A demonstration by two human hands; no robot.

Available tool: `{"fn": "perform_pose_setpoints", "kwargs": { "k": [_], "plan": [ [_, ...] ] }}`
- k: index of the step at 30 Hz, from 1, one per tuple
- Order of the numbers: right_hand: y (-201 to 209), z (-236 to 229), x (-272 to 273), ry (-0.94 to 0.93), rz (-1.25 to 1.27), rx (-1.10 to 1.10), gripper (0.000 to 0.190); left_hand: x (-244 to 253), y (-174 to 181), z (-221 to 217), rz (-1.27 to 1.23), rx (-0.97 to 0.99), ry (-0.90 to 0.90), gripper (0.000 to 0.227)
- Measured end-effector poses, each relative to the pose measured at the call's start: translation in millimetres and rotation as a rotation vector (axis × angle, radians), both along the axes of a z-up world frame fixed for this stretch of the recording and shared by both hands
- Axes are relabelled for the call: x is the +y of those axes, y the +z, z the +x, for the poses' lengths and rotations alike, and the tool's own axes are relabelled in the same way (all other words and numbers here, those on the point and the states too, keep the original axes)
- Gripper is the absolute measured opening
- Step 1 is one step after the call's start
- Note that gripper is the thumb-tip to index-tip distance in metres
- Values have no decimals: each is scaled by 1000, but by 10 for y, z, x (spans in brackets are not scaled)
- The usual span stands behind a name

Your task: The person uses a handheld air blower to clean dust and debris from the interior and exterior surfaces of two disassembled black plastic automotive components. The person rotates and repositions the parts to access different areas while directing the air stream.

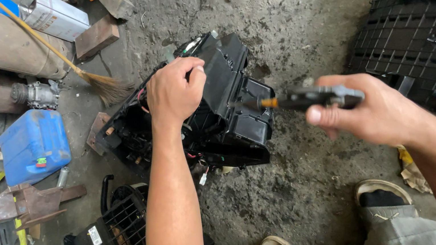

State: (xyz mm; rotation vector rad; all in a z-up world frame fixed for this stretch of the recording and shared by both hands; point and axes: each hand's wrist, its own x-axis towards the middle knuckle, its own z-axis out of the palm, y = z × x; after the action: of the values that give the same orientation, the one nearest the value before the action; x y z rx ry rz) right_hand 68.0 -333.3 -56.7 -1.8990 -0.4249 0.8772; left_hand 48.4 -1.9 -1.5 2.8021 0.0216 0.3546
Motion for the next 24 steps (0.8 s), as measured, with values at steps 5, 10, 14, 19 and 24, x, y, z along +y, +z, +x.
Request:
{"fn": "perform_pose_setpoints", "kwargs": {
  "k": [5,10,14,19,24],
  "plan": [
    [-47,-115,31,110,-220,87,80,-18,-76,-33,33,-99,30,22],
    [-77,-232,123,212,-370,105,95,16,-171,-74,90,-122,113,28],
    [-46,-361,105,148,-241,-19,92,-250,-414,-84,187,-268,313,41],
    [-6,-358,129,78,-321,-35,98,-361,-514,-353,-76,-333,159,71],
    [21,-285,7,12,-387,53,73,-64,-141,-432,-198,-117,-193,75]
  ]
}}
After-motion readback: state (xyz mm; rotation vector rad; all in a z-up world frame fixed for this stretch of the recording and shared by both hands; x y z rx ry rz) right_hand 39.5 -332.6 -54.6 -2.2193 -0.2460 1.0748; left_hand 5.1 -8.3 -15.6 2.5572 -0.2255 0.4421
